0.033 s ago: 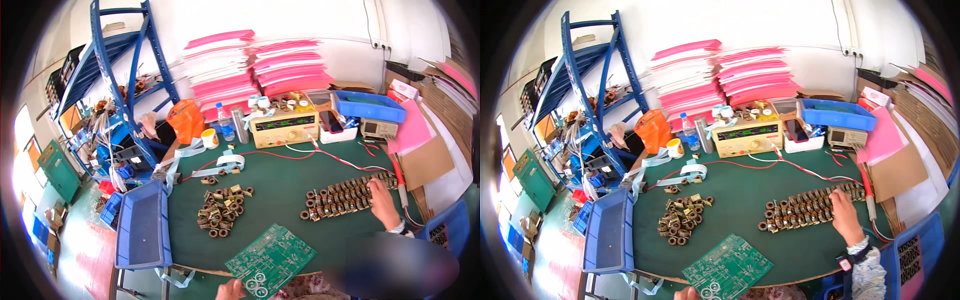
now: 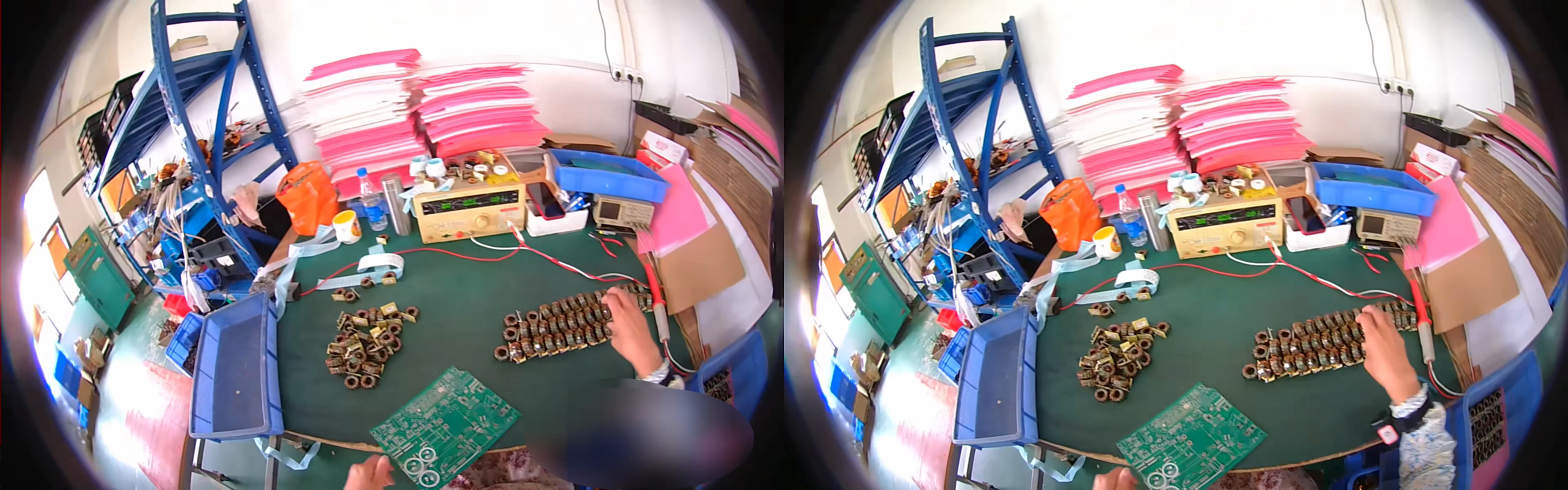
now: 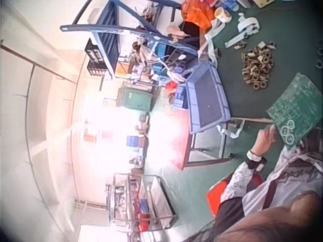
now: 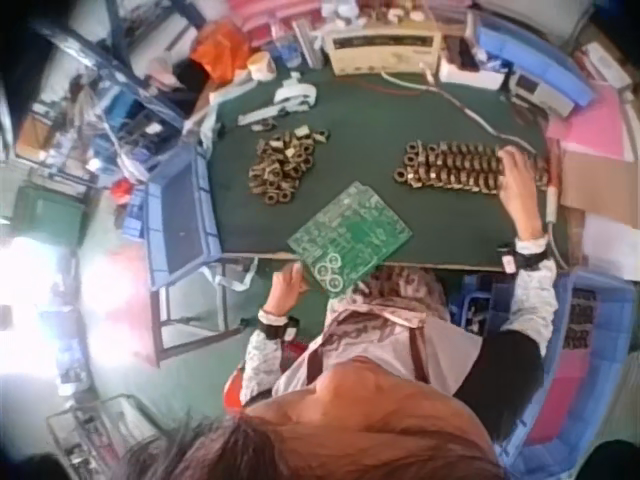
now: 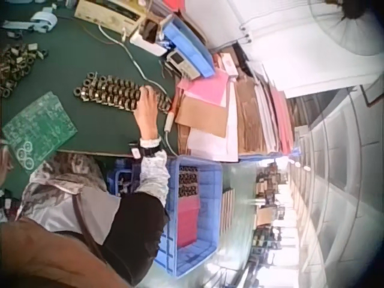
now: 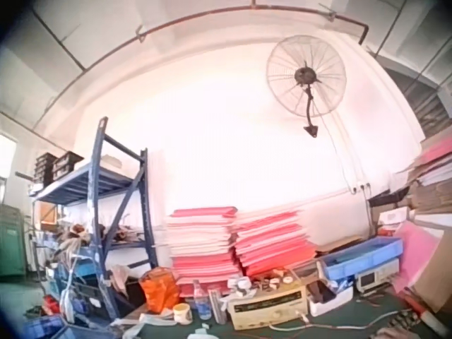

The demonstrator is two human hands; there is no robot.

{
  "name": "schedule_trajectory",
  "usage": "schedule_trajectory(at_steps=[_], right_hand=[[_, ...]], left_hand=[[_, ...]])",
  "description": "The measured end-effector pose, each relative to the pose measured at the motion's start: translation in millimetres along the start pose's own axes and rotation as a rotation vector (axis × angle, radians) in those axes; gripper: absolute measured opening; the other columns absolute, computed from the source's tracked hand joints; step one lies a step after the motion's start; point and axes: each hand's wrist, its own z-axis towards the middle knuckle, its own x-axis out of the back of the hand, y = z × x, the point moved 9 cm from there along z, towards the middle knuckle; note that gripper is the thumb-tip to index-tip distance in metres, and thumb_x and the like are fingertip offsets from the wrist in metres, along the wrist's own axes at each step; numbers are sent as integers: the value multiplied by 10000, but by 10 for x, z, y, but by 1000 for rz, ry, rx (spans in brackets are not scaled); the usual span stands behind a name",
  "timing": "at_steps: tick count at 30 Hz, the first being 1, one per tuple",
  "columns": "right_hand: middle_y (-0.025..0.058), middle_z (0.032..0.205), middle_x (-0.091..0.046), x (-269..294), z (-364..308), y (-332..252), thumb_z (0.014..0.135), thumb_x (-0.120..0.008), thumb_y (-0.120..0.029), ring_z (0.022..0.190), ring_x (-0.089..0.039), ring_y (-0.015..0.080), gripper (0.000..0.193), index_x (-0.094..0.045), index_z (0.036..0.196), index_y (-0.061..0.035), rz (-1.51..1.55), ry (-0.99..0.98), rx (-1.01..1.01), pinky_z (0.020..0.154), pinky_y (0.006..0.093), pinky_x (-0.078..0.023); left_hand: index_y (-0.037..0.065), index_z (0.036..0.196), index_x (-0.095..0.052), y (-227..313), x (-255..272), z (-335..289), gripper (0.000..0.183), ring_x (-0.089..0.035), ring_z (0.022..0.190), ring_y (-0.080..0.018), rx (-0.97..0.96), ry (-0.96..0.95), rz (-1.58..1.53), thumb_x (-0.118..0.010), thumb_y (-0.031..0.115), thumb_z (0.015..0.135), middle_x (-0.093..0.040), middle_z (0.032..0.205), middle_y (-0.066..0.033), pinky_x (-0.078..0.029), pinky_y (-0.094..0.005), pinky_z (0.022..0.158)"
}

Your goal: Manually sorting electronic components and placing them onto a circuit board.

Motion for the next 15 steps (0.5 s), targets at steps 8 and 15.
schedule_trajectory(at_steps=[8,15], right_hand=[[127,991,-632,105,748,-784,803,-667,-202,958,-599,267,356,-572,1122,-77,228,-970,286,812,378,-475],[93,954,-671,-273,1897,-698,829,-647,-199,855,-645,185,281,-606,1061,-46,310,-1014,182,768,320,-506]], left_hand=[[13,923,-603,558,1463,447,176,-584,622,-126,323,-117,-317,-534,174,924,-631,722,-53,-466,-268,545],[-14,1044,-604,-179,2255,1015,230,-604,615,-107,464,-26,-350,-496,164,945,-650,728,-75,-505,-210,588]])
